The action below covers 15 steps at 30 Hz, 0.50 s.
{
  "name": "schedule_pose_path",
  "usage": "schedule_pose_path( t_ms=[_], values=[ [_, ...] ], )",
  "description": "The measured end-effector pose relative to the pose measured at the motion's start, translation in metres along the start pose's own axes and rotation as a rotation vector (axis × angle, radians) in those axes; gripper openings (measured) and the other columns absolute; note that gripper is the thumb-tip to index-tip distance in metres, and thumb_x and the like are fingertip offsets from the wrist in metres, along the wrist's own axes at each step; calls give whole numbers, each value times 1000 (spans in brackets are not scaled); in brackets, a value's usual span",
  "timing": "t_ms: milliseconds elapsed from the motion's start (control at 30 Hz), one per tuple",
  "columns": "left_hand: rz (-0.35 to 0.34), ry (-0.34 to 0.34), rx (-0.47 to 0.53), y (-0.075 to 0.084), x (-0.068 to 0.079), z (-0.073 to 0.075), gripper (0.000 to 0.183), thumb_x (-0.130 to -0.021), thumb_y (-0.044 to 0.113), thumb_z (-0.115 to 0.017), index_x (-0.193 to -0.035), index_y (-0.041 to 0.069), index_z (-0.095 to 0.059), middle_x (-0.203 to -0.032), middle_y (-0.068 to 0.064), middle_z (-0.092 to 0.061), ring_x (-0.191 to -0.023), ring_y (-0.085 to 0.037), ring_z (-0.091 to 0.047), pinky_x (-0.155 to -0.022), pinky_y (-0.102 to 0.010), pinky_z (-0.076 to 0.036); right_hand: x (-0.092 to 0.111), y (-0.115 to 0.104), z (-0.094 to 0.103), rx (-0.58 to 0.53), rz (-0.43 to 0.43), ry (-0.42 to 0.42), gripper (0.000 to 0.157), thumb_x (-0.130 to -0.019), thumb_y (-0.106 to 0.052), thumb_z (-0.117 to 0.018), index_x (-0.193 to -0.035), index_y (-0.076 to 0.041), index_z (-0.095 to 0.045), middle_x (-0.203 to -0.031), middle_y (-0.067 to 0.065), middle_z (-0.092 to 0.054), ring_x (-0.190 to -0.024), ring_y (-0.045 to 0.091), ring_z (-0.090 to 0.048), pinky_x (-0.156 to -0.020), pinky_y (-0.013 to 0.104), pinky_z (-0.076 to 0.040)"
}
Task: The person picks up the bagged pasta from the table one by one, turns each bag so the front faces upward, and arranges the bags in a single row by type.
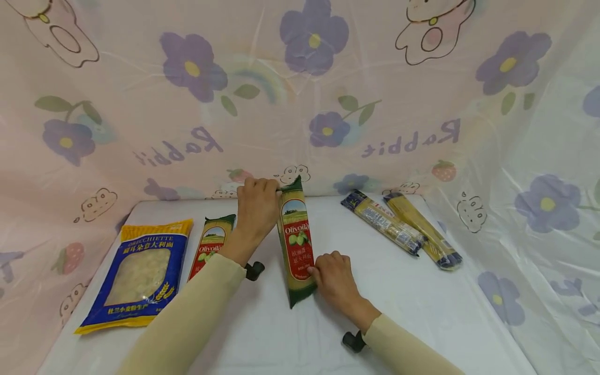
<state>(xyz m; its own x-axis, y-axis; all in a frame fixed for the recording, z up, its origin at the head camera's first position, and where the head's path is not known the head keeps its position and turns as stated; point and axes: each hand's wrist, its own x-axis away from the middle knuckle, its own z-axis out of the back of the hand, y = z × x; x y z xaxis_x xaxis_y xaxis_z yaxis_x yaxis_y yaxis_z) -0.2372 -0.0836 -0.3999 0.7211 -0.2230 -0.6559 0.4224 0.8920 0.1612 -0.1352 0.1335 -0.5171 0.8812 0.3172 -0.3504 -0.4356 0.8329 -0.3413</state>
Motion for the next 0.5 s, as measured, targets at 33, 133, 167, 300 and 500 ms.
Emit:
schedule_pose_path(
  t_ms=[33, 133, 167, 300, 500],
  values=[
    [-10, 9, -41, -4, 0, -3, 19, -106, 17, -64, -106, 0, -73, -105, -20, -76, -95, -40, -61, -71, -51, -48, 0, -1, 0, 17, 23, 7, 29, -101, -27, -72, -80, -16, -56, -74, -3, -54, -81, 19, -46, -84, 43, -41],
    [-30, 7, -89, -16, 2, -11, 20, -107, 16, -63, -106, 1, -75, -106, -20, -73, -93, -40, -60, -70, -51, -48, 3, -3, 1, 89, 119, 55, 29, -103, -25, -68, -80, -14, -54, -73, -2, -52, -80, 22, -48, -85, 45, -42],
    [-35, 1, -85, -20, 3, -13, 19, -106, 16, -63, -107, 1, -75, -105, -20, -73, -93, -40, -59, -70, -50, -47, 3, -5, 1, 116, 159, 76, 28, -103, -24, -67, -80, -14, -54, -73, -1, -52, -80, 23, -48, -85, 45, -43],
    [-68, -42, -90, -32, 9, -23, 19, -107, 16, -62, -103, 2, -74, -102, -18, -72, -89, -38, -55, -72, -50, -44, 6, -12, -1, 182, 279, 153, 26, -101, -21, -63, -79, -13, -53, -70, -1, -49, -74, 22, -46, -82, 43, -43],
    [-138, -175, -199, -47, 20, -41, 23, -111, 10, -49, -96, 0, -64, -92, -16, -62, -84, -33, -47, -76, -47, -40, 11, -27, -7, 200, 310, 178, 26, -99, -18, -63, -76, -13, -52, -67, -2, -45, -69, 20, -41, -76, 40, -41]
  ],
)
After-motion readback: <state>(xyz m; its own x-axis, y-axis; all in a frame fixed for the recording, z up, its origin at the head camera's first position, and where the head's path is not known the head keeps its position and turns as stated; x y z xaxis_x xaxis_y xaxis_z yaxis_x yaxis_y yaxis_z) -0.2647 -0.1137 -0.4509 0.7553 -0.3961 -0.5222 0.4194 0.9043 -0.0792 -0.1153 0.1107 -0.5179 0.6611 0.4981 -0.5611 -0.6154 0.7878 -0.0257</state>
